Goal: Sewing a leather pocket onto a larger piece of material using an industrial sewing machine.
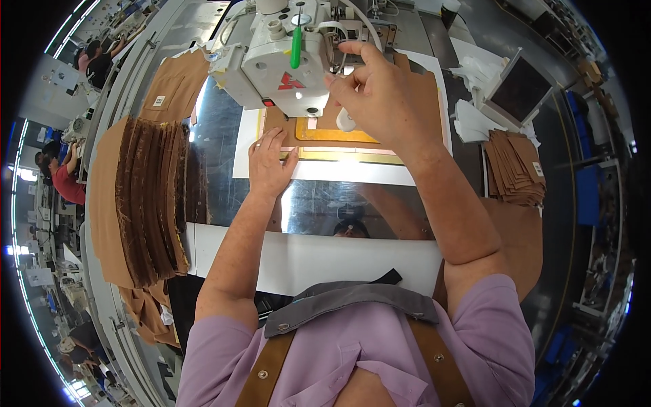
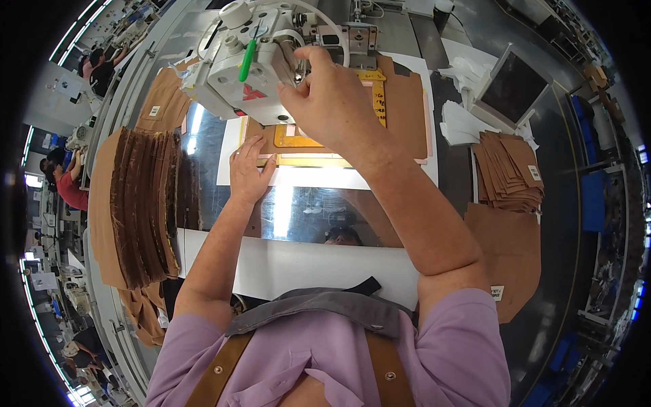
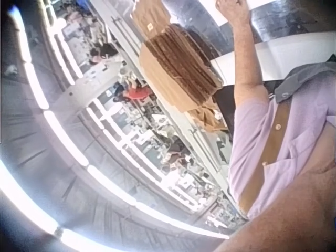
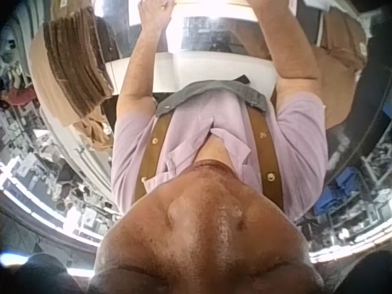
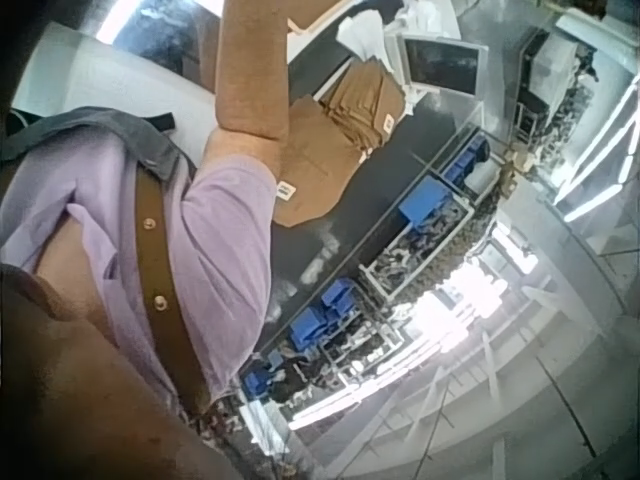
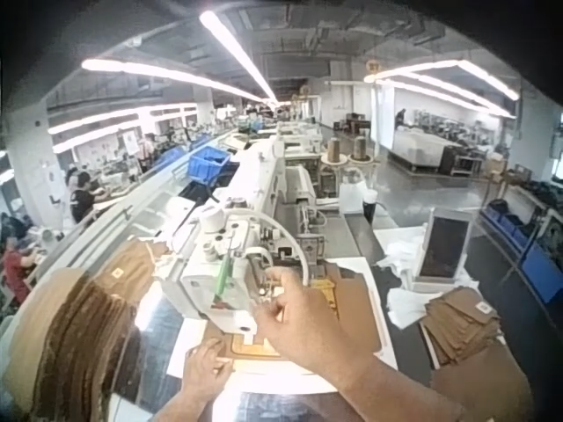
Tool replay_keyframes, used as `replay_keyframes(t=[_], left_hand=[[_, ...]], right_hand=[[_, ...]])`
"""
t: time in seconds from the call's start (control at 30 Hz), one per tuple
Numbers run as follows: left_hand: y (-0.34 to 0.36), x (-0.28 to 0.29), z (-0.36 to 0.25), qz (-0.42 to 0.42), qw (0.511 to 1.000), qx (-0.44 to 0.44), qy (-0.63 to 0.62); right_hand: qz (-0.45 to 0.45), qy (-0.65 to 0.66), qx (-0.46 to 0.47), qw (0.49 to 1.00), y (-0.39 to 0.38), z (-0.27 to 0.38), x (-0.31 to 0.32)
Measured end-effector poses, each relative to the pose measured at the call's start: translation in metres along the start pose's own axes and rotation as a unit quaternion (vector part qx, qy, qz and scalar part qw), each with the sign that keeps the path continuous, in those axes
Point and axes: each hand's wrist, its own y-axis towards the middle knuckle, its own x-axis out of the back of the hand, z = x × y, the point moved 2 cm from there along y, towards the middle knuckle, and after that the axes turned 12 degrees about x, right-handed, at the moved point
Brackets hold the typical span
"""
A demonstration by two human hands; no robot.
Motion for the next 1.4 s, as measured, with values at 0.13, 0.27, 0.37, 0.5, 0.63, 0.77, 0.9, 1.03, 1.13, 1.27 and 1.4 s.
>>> replay_keyframes(t=[0.13,0.27,0.37,0.5,0.63,0.77,0.9,1.03,1.13,1.27,1.4], left_hand=[[0.001,0.001,0.003,0.001,1.0,0.006,0.0],[0.001,-0.001,0.005,0.008,1.0,0.007,0.011],[-0.003,-0.001,0.004,0.008,1.0,-0.006,0.008],[0.001,-0.004,0.006,-0.008,0.999,-0.001,0.054],[0.004,-0.008,0.016,0.007,0.994,0.02,0.104],[0.003,-0.011,0.014,0.018,0.994,0.018,0.108],[0.005,-0.007,0.012,0.015,0.997,0.008,0.082],[0.005,-0.007,0.013,0.006,0.997,0.018,0.074],[0.003,-0.004,0.014,0.024,0.999,0.023,0.031],[0.018,0.005,0.005,0.015,0.998,0.05,-0.026],[0.004,0.03,0.006,0.011,0.999,0.044,-0.027]], right_hand=[[-0.076,-0.156,0.059,0.983,-0.03,-0.024,0.032],[-0.066,-0.257,-0.077,0.961,-0.099,-0.104,0.071],[-0.035,-0.349,-0.123,0.928,-0.158,-0.15,0.091],[-0.015,-0.43,-0.122,0.894,-0.182,-0.178,0.094],[-0.032,-0.475,-0.087,0.875,-0.172,-0.171,0.082],[-0.007,-0.458,-0.102,0.883,-0.176,-0.178,0.086],[-0.039,-0.421,-0.117,0.898,-0.173,-0.186,0.087],[-0.064,-0.409,-0.107,0.904,-0.168,-0.187,0.082],[-0.021,-0.374,-0.124,0.919,-0.166,-0.186,0.079],[-0.024,-0.366,-0.083,0.927,-0.158,-0.183,0.072],[0.028,-0.326,-0.113,0.938,-0.172,-0.166,0.092]])
